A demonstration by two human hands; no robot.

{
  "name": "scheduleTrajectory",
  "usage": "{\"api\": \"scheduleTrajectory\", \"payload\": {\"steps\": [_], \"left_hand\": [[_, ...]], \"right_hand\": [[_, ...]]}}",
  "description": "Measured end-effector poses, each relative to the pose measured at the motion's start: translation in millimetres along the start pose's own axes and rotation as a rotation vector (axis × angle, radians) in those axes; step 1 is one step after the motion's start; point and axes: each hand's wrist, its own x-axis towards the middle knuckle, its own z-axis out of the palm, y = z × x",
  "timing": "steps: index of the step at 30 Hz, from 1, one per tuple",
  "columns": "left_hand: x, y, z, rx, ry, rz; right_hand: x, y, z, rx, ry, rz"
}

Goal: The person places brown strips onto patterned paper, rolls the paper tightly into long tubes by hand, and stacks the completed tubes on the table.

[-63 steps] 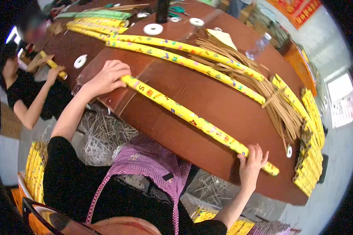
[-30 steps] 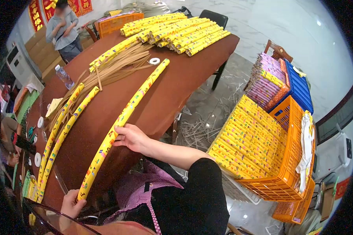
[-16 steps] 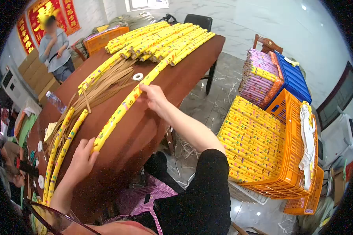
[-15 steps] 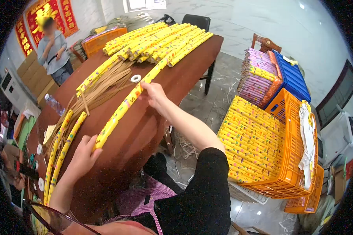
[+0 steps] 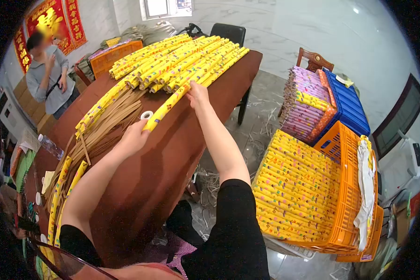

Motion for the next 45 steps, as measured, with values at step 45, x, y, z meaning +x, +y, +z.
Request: {"api": "scheduleTrajectory", "payload": {"steps": [45], "left_hand": [[223, 5, 130, 0.247, 0.006, -0.003]], "right_hand": [[5, 54, -48, -0.675, 0.265, -0.683]]}}
